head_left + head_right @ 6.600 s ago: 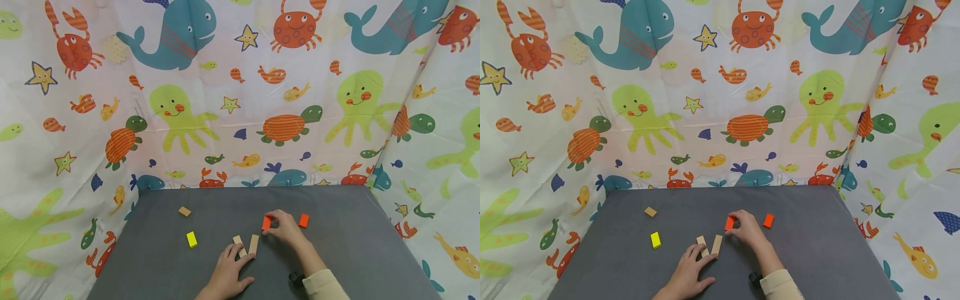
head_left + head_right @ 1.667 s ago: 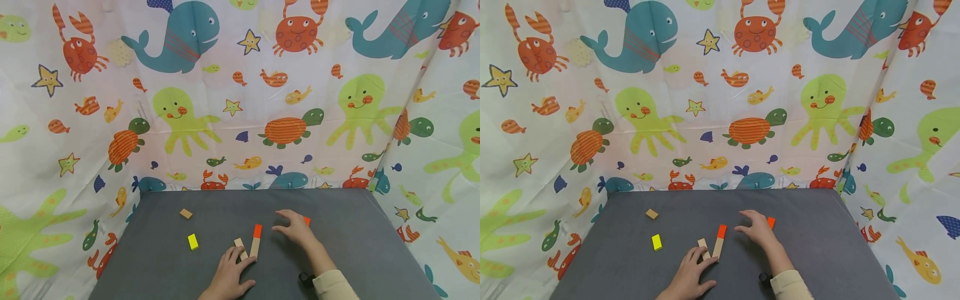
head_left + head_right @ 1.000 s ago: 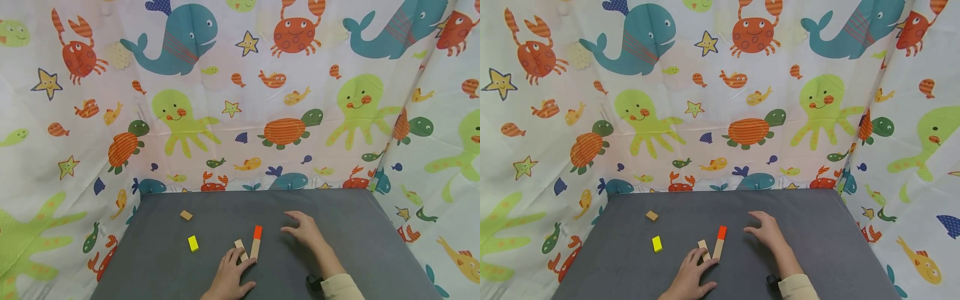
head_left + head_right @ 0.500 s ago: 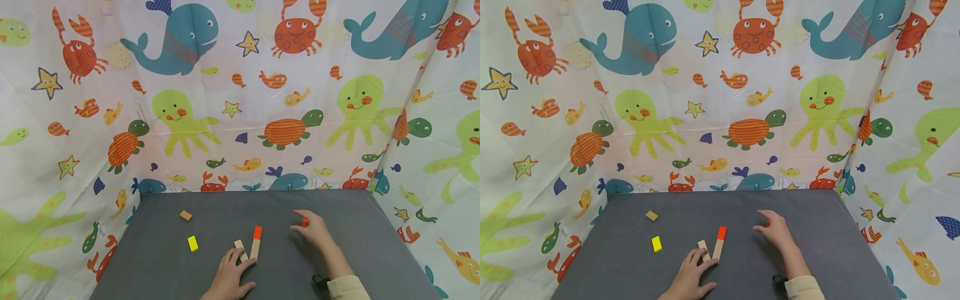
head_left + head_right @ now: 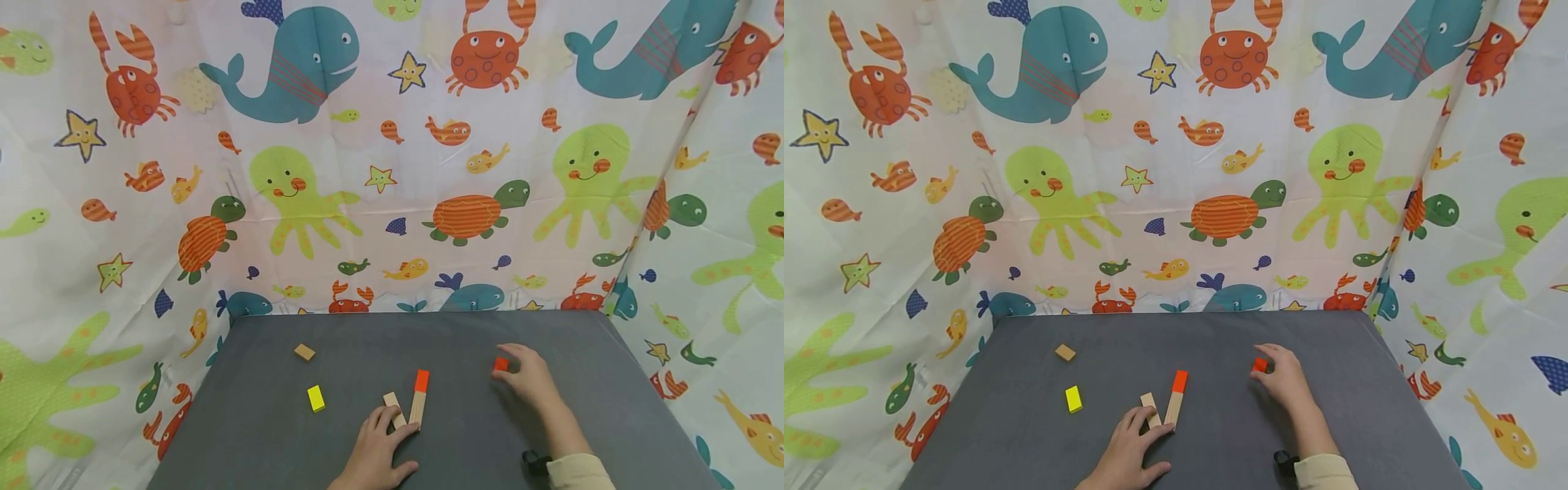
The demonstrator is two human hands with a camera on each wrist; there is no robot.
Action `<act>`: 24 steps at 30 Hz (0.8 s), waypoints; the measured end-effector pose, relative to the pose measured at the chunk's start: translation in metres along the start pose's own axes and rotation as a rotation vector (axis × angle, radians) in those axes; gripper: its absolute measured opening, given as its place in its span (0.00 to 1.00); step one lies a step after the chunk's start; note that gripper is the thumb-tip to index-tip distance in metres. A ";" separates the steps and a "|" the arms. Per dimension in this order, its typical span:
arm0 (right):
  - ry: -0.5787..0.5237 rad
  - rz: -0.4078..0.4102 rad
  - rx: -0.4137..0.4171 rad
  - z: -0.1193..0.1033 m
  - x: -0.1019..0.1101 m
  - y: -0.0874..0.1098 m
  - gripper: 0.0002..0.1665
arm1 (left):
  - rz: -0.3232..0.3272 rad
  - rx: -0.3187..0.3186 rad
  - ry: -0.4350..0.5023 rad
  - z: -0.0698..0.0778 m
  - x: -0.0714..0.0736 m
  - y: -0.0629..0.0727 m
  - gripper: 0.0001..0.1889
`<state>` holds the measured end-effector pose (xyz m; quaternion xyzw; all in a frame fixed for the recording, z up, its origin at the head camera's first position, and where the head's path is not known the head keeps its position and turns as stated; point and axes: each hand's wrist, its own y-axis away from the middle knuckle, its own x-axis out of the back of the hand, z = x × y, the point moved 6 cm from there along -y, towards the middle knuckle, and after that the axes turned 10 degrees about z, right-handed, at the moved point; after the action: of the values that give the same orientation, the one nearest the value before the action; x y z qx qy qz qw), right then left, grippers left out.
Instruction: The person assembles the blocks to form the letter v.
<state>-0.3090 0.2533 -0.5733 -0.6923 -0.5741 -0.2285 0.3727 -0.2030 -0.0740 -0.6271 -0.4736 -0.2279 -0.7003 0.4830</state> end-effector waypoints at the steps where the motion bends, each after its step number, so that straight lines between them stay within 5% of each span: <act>1: 0.008 -0.002 -0.009 0.003 0.001 0.000 0.35 | 0.001 0.001 0.001 0.000 0.000 0.000 0.32; 10: 0.054 -0.043 -0.115 0.018 0.006 0.003 0.43 | -0.012 0.039 0.032 0.001 0.002 0.000 0.32; 24: 0.118 -0.113 -0.159 0.031 0.002 0.005 0.49 | -0.009 0.022 -0.003 0.002 0.002 -0.001 0.32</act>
<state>-0.3075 0.2786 -0.5917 -0.6717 -0.5692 -0.3343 0.3364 -0.2030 -0.0734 -0.6244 -0.4683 -0.2384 -0.6992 0.4847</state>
